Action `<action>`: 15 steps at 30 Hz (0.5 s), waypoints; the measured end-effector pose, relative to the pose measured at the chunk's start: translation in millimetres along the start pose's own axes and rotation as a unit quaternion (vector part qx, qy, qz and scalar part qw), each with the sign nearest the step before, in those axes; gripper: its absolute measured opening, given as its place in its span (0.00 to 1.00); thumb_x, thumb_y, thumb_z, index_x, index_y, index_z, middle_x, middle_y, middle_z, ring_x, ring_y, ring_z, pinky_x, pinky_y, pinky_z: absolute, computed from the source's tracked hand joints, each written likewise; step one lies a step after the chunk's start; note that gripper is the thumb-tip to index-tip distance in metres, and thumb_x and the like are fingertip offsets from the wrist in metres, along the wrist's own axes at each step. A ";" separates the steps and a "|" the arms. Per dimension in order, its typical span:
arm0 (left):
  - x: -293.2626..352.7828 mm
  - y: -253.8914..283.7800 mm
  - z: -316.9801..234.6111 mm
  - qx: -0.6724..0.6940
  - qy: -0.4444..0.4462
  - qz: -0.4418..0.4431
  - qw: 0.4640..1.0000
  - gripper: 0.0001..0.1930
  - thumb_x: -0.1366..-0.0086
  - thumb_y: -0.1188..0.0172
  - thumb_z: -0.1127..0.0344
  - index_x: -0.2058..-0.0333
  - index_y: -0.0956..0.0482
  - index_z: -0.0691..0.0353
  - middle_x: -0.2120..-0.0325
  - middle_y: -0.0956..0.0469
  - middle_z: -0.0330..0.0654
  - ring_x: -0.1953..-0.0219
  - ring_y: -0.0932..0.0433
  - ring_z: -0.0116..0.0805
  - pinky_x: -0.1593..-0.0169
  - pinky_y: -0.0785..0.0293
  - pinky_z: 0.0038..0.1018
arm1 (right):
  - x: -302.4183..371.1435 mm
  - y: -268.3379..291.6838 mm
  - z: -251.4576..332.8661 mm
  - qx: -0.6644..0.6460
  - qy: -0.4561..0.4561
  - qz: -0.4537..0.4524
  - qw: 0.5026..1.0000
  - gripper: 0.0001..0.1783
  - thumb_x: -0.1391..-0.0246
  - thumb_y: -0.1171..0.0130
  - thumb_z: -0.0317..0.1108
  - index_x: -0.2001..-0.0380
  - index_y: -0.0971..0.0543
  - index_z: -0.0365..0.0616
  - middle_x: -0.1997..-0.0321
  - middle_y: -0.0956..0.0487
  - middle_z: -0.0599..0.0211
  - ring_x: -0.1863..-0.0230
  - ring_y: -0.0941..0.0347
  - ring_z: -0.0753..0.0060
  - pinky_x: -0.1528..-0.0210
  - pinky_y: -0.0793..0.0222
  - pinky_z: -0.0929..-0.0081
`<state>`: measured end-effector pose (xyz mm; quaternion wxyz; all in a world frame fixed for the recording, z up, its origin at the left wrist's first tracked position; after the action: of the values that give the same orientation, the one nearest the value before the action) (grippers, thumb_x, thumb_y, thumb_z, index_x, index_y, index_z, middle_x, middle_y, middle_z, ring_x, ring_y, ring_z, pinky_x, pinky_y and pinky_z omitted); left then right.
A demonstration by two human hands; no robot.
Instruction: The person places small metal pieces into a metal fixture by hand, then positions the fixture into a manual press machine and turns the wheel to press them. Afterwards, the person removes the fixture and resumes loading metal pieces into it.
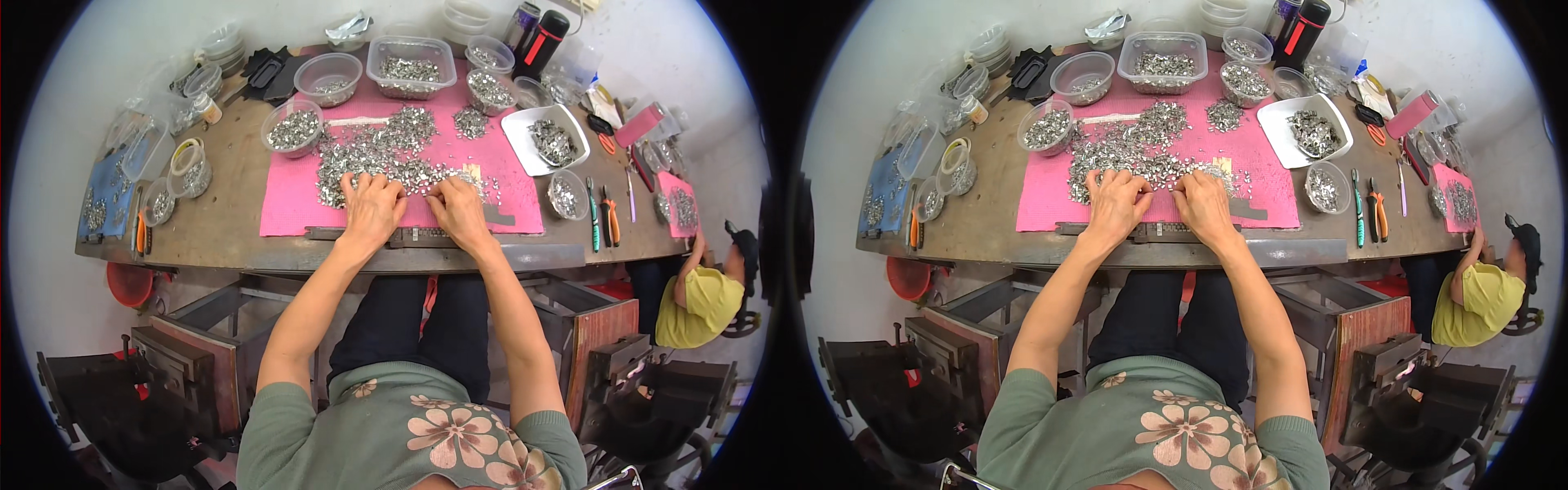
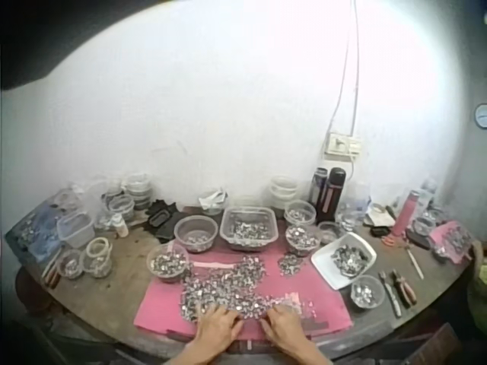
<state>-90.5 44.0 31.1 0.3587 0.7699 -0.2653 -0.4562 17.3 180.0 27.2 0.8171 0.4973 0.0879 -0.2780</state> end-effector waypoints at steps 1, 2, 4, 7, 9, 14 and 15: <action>0.1 1.6 -0.5 0.012 -0.006 -0.005 1.000 0.04 0.42 0.32 0.63 0.70 0.17 0.54 0.71 0.24 0.37 0.60 0.27 0.39 0.41 0.45 0.49 | 3.0 4.8 1.5 0.001 -0.001 0.000 1.000 0.06 0.49 0.33 0.29 0.70 0.20 0.41 0.68 0.22 0.60 0.61 0.24 0.55 0.57 0.35 0.59; 0.5 3.0 -1.0 0.025 -0.011 -0.010 1.000 0.03 0.42 0.32 0.65 0.71 0.17 0.54 0.71 0.25 0.37 0.60 0.27 0.39 0.42 0.44 0.50 | 9.0 12.9 5.5 -0.020 -0.001 0.010 1.000 0.06 0.49 0.33 0.29 0.70 0.21 0.41 0.68 0.22 0.61 0.61 0.25 0.56 0.56 0.36 0.59; 4.7 3.5 5.8 0.032 0.000 -0.008 0.999 0.03 0.42 0.32 0.65 0.70 0.16 0.54 0.71 0.24 0.36 0.60 0.27 0.38 0.40 0.45 0.49 | 21.1 22.9 14.7 -0.045 0.003 0.023 0.999 0.07 0.50 0.33 0.29 0.70 0.21 0.41 0.68 0.23 0.62 0.61 0.25 0.56 0.56 0.37 0.60; 7.0 4.3 4.0 0.050 0.009 -0.009 0.999 0.03 0.41 0.32 0.64 0.68 0.16 0.53 0.70 0.23 0.35 0.59 0.26 0.37 0.38 0.46 0.49 | 40.5 31.0 21.0 -0.076 0.000 0.035 0.997 0.07 0.50 0.32 0.28 0.69 0.21 0.42 0.68 0.25 0.64 0.62 0.27 0.58 0.56 0.38 0.62; 6.3 6.5 -4.8 0.081 0.003 -0.009 0.997 0.03 0.40 0.33 0.65 0.68 0.16 0.54 0.70 0.23 0.35 0.59 0.25 0.36 0.37 0.47 0.50 | 46.8 33.5 23.6 -0.055 0.027 0.007 0.998 0.07 0.50 0.32 0.27 0.68 0.21 0.42 0.68 0.25 0.65 0.62 0.28 0.59 0.57 0.37 0.62; 21.5 9.3 -37.5 0.143 -0.025 -0.006 0.989 0.05 0.41 0.31 0.66 0.67 0.17 0.55 0.70 0.22 0.34 0.60 0.25 0.35 0.37 0.45 0.47 | 49.7 33.4 18.2 -0.075 0.035 0.002 0.997 0.07 0.51 0.32 0.26 0.67 0.19 0.43 0.67 0.24 0.63 0.62 0.27 0.58 0.57 0.35 0.62; 24.3 9.4 -39.8 0.142 -0.025 -0.007 0.990 0.05 0.41 0.31 0.66 0.67 0.17 0.55 0.70 0.22 0.34 0.60 0.25 0.35 0.37 0.45 0.47 | 48.4 33.7 17.2 -0.093 0.041 0.007 0.995 0.07 0.50 0.32 0.26 0.66 0.18 0.42 0.68 0.24 0.63 0.63 0.27 0.57 0.58 0.34 0.62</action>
<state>-45.0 32.8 39.1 0.2361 0.8033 -0.3311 -0.4352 73.5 159.3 41.0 0.8575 0.4308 0.1428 -0.2421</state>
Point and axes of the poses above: each hand's wrist, its own x-axis away from the middle knuckle, its own y-axis out of the back of the hand, z = x × y, the point moved 5 cm from there along -x, towards the middle knuckle
